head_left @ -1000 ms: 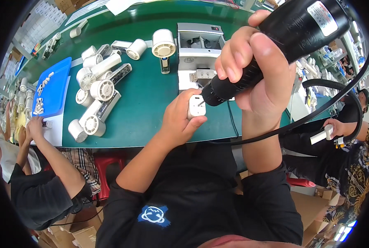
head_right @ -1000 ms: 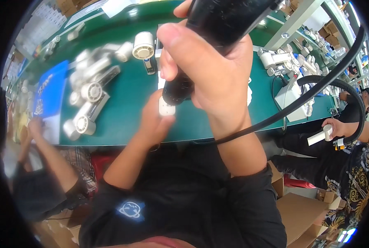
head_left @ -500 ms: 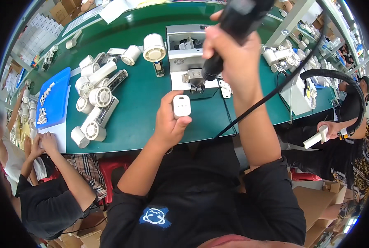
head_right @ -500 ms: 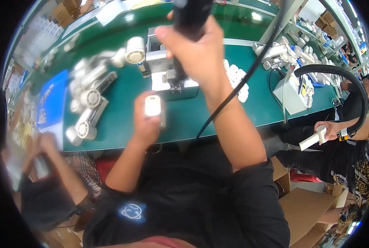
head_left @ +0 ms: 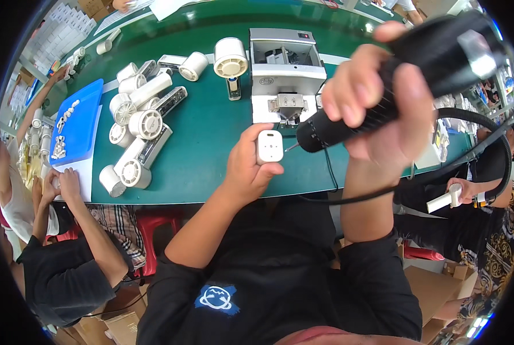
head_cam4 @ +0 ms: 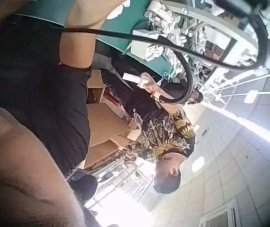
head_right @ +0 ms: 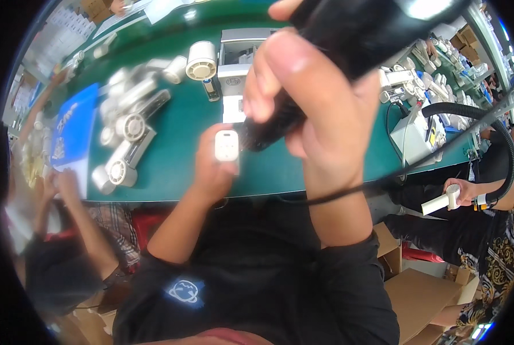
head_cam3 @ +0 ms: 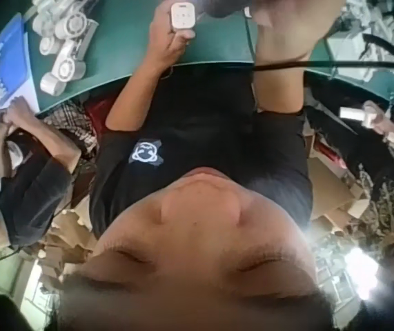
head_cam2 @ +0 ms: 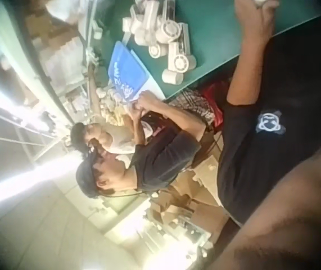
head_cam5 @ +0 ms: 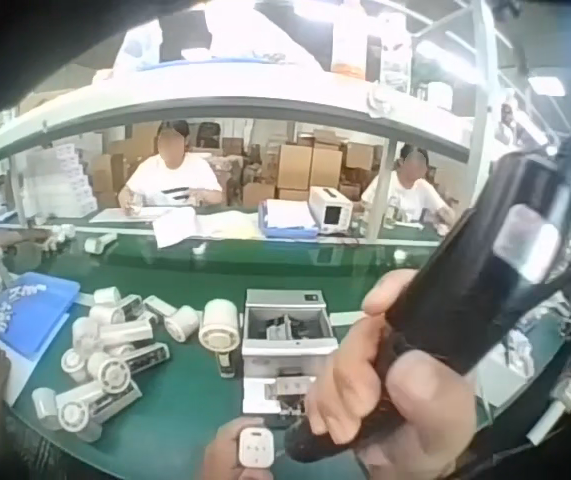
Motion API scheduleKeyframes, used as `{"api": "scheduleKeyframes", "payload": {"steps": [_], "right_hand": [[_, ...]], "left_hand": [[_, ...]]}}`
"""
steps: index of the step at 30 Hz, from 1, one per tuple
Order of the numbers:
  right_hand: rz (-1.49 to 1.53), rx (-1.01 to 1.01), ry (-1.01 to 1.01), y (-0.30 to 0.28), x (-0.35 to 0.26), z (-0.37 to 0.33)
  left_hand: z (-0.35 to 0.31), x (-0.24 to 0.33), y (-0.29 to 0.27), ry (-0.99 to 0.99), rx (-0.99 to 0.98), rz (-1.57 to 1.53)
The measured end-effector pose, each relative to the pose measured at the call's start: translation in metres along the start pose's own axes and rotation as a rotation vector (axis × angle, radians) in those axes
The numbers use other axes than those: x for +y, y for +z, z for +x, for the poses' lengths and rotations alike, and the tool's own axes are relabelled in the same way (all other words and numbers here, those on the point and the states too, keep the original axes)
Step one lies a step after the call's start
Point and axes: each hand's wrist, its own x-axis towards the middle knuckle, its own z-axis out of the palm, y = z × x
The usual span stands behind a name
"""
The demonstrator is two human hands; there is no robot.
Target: The recorder is assembling electronic power adapters, using a power screwdriver to secure components.
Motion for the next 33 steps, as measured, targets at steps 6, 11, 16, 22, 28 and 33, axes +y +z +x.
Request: {"api": "scheduleKeyframes", "payload": {"steps": [6,11,16,22,28,33], "right_hand": [[0.054,-0.037,0.034,0.018,0.002,-0.003],[-0.015,-0.023,0.062,0.022,0.001,-0.004],[-0.144,-0.089,0.044,0.021,0.005,0.001],[-0.061,-0.085,-0.071,0.007,-0.016,-0.001],[-0.518,0.045,0.019,-0.044,-0.027,-0.015],[-0.387,0.140,0.023,-0.055,-0.007,-0.016]], "left_hand": [[0.001,-0.018,0.008,0.091,0.002,-0.008],[0.006,-0.011,0.008,0.101,-0.021,0.010],[0.007,-0.003,0.002,0.094,-0.014,0.087],[0.011,0.012,-0.005,-0.019,-0.111,0.020],[0.057,0.067,-0.093,0.140,0.191,0.289],[0.159,0.069,-0.195,0.048,0.205,0.837]]}}
